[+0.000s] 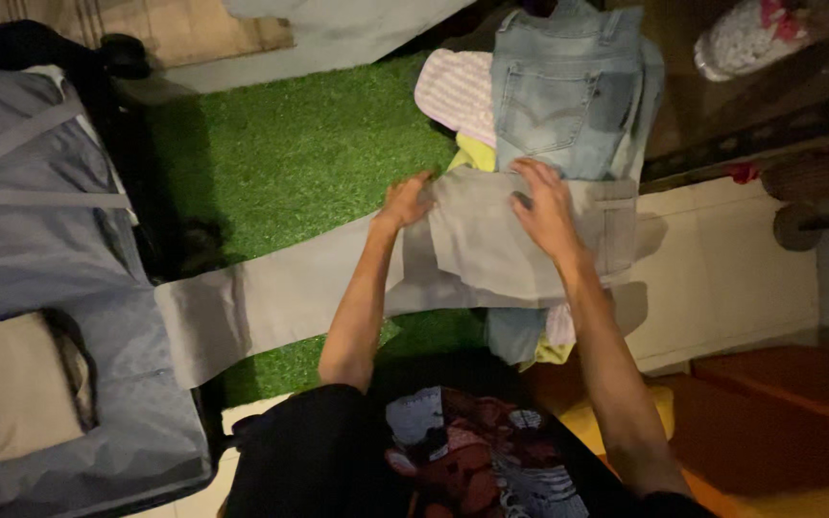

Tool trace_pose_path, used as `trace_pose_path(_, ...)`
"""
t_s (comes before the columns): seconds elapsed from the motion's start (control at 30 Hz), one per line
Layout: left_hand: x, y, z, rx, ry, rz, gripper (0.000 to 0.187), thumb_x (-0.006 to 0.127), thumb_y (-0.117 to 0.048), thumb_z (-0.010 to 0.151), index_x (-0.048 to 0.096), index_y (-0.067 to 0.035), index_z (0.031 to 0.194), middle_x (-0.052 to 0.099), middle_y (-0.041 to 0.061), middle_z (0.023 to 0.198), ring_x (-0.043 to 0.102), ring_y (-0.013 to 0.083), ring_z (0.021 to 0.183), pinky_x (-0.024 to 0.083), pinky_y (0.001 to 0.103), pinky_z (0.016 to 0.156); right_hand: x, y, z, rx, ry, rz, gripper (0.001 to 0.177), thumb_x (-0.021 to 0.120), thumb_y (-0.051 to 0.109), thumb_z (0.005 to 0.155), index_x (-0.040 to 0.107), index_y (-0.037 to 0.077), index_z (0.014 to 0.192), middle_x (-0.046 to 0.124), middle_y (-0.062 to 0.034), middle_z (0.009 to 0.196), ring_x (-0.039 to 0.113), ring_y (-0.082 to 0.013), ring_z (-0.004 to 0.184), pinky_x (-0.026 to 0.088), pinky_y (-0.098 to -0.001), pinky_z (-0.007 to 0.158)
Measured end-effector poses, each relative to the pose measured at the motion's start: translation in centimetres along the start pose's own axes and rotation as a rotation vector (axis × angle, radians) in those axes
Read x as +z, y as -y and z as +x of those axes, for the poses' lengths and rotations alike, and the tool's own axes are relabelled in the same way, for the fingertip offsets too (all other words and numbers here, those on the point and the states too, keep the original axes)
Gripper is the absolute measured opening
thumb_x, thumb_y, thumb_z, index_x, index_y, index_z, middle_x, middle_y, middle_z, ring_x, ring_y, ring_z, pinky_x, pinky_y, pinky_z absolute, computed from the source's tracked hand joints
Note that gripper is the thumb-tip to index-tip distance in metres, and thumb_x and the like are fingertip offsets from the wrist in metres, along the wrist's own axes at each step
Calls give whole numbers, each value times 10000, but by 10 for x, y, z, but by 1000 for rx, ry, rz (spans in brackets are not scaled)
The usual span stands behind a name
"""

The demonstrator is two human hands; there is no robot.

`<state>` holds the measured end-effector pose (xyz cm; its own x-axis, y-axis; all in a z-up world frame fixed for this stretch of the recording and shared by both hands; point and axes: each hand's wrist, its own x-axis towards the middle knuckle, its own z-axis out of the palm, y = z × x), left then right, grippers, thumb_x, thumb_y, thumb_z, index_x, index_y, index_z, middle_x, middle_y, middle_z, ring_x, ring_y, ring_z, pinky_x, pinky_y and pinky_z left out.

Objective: The person picks up a pair of trousers from a pile, spreads them out on a green mat, smooths them by hand, and folds them into a rectangle before placing them into an open suitcase.

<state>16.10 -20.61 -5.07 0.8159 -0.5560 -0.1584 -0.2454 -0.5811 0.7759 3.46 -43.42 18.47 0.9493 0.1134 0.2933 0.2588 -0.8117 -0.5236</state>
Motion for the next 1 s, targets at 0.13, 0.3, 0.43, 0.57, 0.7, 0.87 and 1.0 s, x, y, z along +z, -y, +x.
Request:
trace_pose_path(0.13, 3, 8, -1, -30, 12, 48, 609, 815, -252, 805, 589, -173, 1365, 610, 177, 1317, 552, 385, 1275, 399, 553, 1065, 17, -20, 22, 13, 198, -301, 544, 806, 128, 728, 640, 40, 1238, 626, -178, 1207, 529, -389, 1154, 389, -501, 949)
trace_pose_path(0.3, -19, -14, -30, 68, -146, -222, 449, 808, -122, 743, 657, -109, 1165, 695, 149, 1139, 659, 349, 1094, 527, 432, 929, 25, -46, 35, 70, 420, -276, 399, 795, 125, 752, 664, 111, 1128, 633, -139, 1170, 541, -348, 1188, 392, -483, 975)
trace_pose_path(0.43, -38, -43, -56, 62, -187, -247, 336, 764, -84, 764, 621, -82, 1068, 671, 126, 1009, 666, 317, 930, 532, 421, 827, 22, -46, 34, 129, 437, -136, 410, 719, 65, 774, 663, 95, 1178, 643, -111, 1153, 564, -320, 1176, 413, -460, 984)
trace_pose_path(0.57, -38, -59, -71, 249, -364, -95, 314, 719, -12, 733, 610, -82, 1019, 629, 120, 959, 609, 348, 944, 480, 453, 819, 16, -39, 25, 17, 330, -105, 520, 690, 6, 731, 676, 66, 1248, 616, -141, 1126, 545, -344, 1160, 396, -467, 959)
trace_pose_path(0.7, -34, -71, -86, 271, -411, -86, 328, 701, 25, 729, 596, -72, 1024, 580, 117, 972, 575, 343, 973, 442, 456, 853, 13, -33, 21, -51, 317, -102, 407, 679, -49, 698, 725, 79, 1082, 614, -109, 1089, 544, -329, 1143, 378, -452, 931)
trace_pose_path(0.87, -29, -72, -97, 283, -468, -93, 285, 705, 38, 756, 608, -111, 979, 582, 93, 990, 568, 327, 999, 455, 439, 867, 8, -24, 10, -115, 237, -114, 328, 653, -100, 685, 700, 106, 936, 594, -63, 1048, 543, -296, 1099, 366, -437, 925)
trace_pose_path(1.0, -5, -58, -98, 315, -494, -31, 264, 685, 22, 767, 608, -131, 968, 582, 65, 1024, 573, 296, 1011, 484, 414, 873, 10, -17, 2, -107, 213, -188, 332, 673, -113, 728, 687, 106, 977, 583, -73, 1077, 533, -308, 1130, 379, -452, 976)
